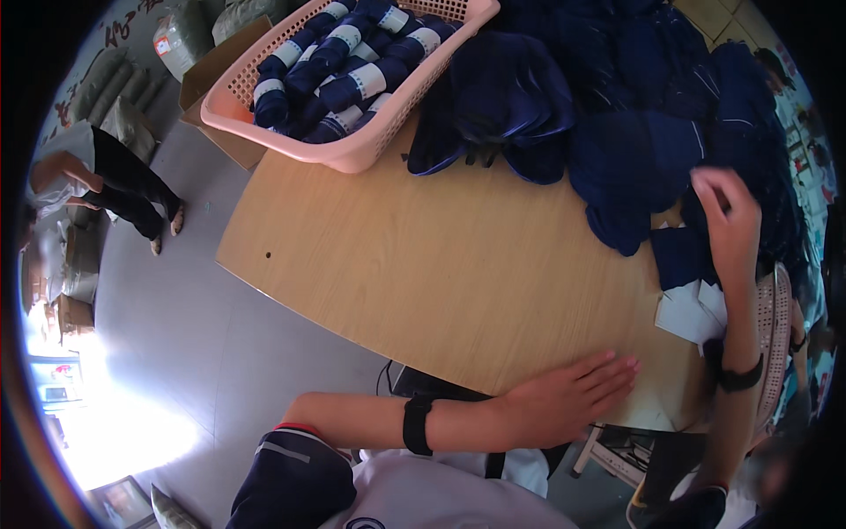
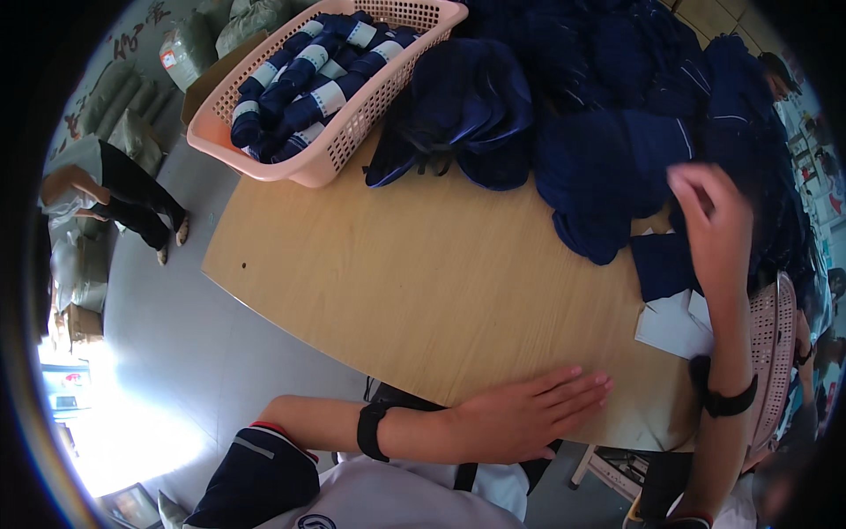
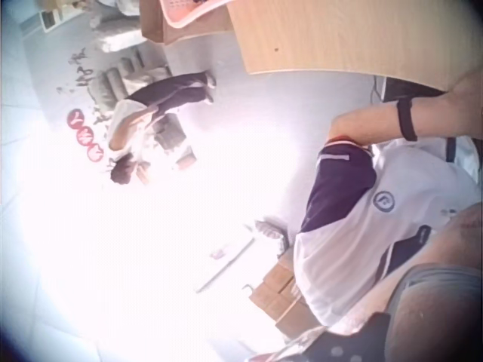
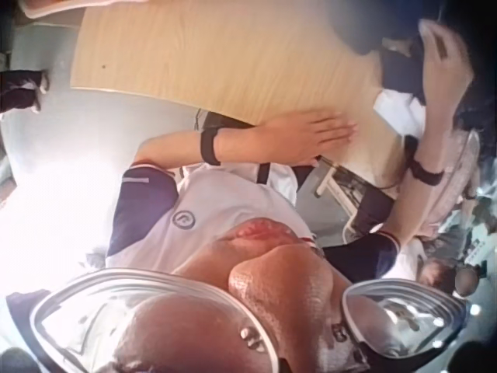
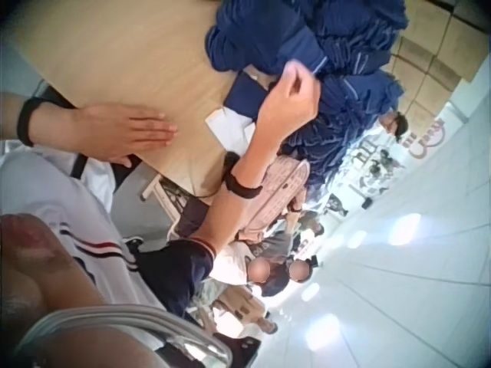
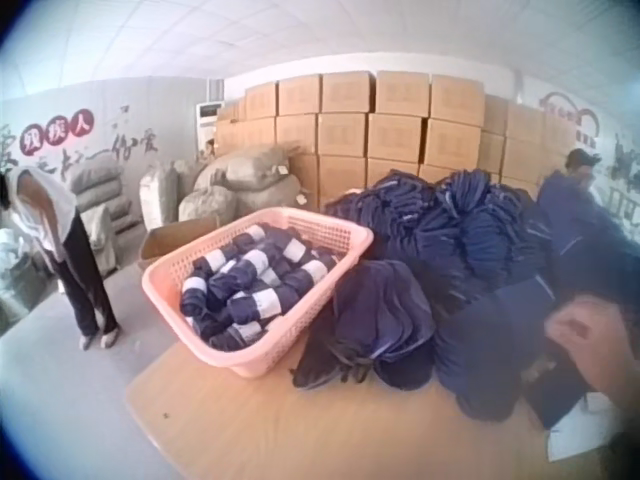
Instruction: Folding blue socks and securing them with a paper band.
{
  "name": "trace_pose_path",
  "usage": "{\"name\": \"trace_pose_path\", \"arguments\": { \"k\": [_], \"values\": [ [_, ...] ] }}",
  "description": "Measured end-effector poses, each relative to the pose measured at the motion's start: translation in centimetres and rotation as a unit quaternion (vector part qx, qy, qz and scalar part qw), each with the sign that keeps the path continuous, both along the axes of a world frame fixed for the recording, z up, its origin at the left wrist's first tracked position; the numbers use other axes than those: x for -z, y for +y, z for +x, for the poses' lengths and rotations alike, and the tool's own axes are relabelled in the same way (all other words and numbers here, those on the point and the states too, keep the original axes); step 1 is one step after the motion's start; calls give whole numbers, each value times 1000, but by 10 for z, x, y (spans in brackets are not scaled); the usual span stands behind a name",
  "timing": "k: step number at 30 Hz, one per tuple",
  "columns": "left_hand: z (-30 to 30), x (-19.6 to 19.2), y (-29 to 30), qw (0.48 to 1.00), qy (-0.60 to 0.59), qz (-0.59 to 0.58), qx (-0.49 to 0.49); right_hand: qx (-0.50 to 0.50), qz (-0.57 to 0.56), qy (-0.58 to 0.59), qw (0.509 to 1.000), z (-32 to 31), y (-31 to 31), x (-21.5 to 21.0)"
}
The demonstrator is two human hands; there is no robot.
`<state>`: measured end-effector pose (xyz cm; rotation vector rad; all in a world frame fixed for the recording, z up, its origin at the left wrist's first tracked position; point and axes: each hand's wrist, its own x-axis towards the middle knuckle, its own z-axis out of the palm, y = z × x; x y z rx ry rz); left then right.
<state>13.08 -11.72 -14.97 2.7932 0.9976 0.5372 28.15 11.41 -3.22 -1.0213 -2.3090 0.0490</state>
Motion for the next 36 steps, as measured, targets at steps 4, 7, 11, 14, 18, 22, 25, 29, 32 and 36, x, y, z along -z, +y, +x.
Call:
{"name": "trace_pose_path", "arguments": {
  "k": [4,7,11,14,18,22,25,29,32,36],
  "values": [
    [-6,4,-5,1000,-14,0,-16,-102,-102,-4,990,-153,-5,-20],
    [-4,4,-5,999,-23,15,-28,-1,-54,-168,984,-226,25,0],
    [-4,4,-5,998,-30,25,-43,48,-17,-239,970,-247,54,14],
    [-2,3,-5,998,-34,23,-48,73,-40,-211,974,-230,74,13],
    [-7,1,-10,997,-67,-5,-24,11,-226,89,970,-190,39,-18],
    [-31,-4,-9,958,-266,-105,-14,-40,-304,248,919,-115,-19,-43],
    [-93,-47,-4,927,-306,-206,-70,17,-411,276,869,-55,-65,-32],
    [-118,-99,29,920,-312,-194,-134,136,-498,210,830,13,-117,16],
    [-89,-86,72,962,-225,-130,-82,158,-502,154,836,37,-136,58],
    [-60,-36,101,991,-86,-93,47,121,-369,58,920,34,-151,57]
  ]
}}
